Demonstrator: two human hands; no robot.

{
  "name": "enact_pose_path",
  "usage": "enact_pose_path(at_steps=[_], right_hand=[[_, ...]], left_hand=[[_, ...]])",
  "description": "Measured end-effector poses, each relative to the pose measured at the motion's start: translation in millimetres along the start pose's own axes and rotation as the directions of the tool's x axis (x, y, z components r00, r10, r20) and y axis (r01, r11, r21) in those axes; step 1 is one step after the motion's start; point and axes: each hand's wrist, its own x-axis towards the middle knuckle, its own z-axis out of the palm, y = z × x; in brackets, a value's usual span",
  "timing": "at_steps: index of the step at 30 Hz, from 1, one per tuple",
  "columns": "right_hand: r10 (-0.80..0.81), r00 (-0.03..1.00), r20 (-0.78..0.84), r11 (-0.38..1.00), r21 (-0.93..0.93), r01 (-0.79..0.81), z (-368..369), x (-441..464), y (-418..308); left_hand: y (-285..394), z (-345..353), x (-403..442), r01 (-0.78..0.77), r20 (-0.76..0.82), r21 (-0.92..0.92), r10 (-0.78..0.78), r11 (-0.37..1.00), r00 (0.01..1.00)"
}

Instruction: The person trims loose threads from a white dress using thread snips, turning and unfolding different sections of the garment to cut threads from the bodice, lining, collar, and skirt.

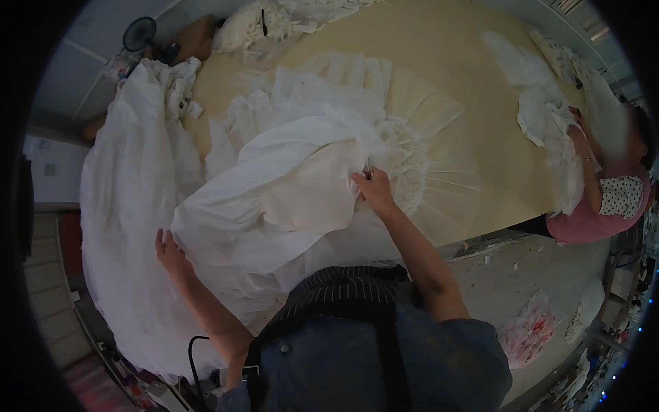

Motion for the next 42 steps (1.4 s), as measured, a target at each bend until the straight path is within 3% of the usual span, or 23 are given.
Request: enact_pose_path(at_steps=[1,2,3,4,5,6,7,9,10,11,13,15,17,18,21,23,25,26,28,29,32,35,42], right_hand=[[-0.032,0.999,0.041,0.997,0.072,0.029,8.8,-6.4,-10.3],[-0.063,0.995,0.08,0.988,0.145,0.051,15.1,-19.5,-31.6],[-0.096,0.989,0.114,0.973,0.219,0.069,22.1,-33.3,-51.9],[-0.193,0.973,0.126,0.974,0.144,0.174,31.9,-46.9,-67.0],[-0.29,0.946,0.147,0.957,0.067,0.283,42.5,-59.9,-82.9],[-0.384,0.906,0.177,0.92,-0.007,0.392,51.5,-71.5,-98.8],[-0.505,0.8,0.323,0.861,0.131,0.491,60.0,-82.5,-114.3],[-0.714,0.582,0.39,0.685,0.218,0.695,57.3,-91.4,-140.9],[-0.602,0.727,0.331,0.793,0.138,0.594,46.1,-88.1,-141.8],[-0.472,0.842,0.26,0.879,0.068,0.471,34.0,-84.1,-142.1],[-0.558,0.823,0.111,0.818,-0.097,0.568,35.0,-71.1,-130.7],[-0.697,0.715,0.053,0.672,-0.3,0.677,50.1,-57.6,-101.7],[-0.705,0.705,0.074,0.581,-0.511,0.634,52.2,-36.6,-64.5],[-0.677,0.73,0.097,0.539,-0.609,0.581,47.3,-24.7,-47.9],[-0.581,0.813,0.031,0.697,-0.498,0.517,17.4,9.1,-17.8],[-0.472,0.881,0.044,0.83,-0.315,0.461,-7.5,-5.7,-63.0],[-0.544,0.835,0.076,0.789,-0.292,0.541,-29.4,-12.2,-95.6],[-0.572,0.817,0.074,0.769,-0.299,0.565,-37.6,-17.5,-111.4],[-0.626,0.776,0.075,0.725,-0.311,0.614,-49.7,-27.5,-138.2],[-0.657,0.752,0.045,0.698,-0.34,0.63,-53.8,-31.4,-147.7],[-0.741,0.669,-0.057,0.627,-0.415,0.659,-63.0,-34.9,-158.5],[-0.773,0.615,-0.154,0.61,-0.444,0.656,-72.6,-31.7,-156.8],[-0.775,0.587,-0.233,0.62,-0.458,0.637,-73.4,-27.8,-145.5]], left_hand=[[13.4,13.8,-26.3,-0.217,-0.163,0.462,0.323,0.86,0.932],[13.5,20.2,-40.5,-0.402,-0.02,0.61,0.521,0.683,0.854],[21.3,34.2,-61.1,-0.394,0.217,0.392,0.332,0.831,0.918],[35.0,53.7,-87.0,-0.284,0.475,0.178,0.17,0.942,0.863],[52.1,78.2,-119.2,-0.096,0.69,0.006,0.066,0.995,0.721],[61.4,101.1,-154.0,0.007,0.777,-0.194,0.149,0.981,0.612],[59.4,109.9,-158.1,0.028,0.766,-0.219,0.154,0.975,0.624],[44.8,124.5,-160.1,0.067,0.752,-0.261,0.159,0.963,0.639],[41.8,128.2,-159.8,0.087,0.746,-0.282,0.161,0.956,0.647],[54.7,123.2,-154.9,0.323,0.727,-0.375,0.06,0.869,0.684],[57.2,107.4,-130.8,0.509,0.767,-0.459,0.035,0.728,0.641],[51.1,98.6,-120.2,0.594,0.757,-0.533,0.025,0.602,0.653],[48.8,95.2,-114.3,0.695,0.759,-0.582,-0.025,0.422,0.65],[55.1,92.4,-111.7,0.729,0.735,-0.586,-0.147,0.355,0.662],[56.1,70.5,-86.2,0.72,0.716,-0.603,-0.166,0.343,0.678],[47.1,48.1,-64.9,0.708,0.706,-0.571,-0.192,0.415,0.682],[41.6,31.0,-50.8,0.715,0.728,-0.545,-0.175,0.438,0.662],[48.4,27.5,-53.0,0.664,0.672,-0.538,-0.212,0.52,0.71],[44.9,18.5,-53.3,0.175,0.385,-0.339,-0.033,0.924,0.922],[43.8,14.1,-53.5,-0.087,0.263,-0.136,0.121,0.987,0.957],[52.6,19.5,-69.9,-0.533,0.067,0.138,0.529,0.835,0.846],[53.0,7.2,-77.1,-0.446,0.102,0.315,0.438,0.838,0.893],[55.2,12.9,-79.3,-0.544,0.022,0.219,0.553,0.81,0.833]])
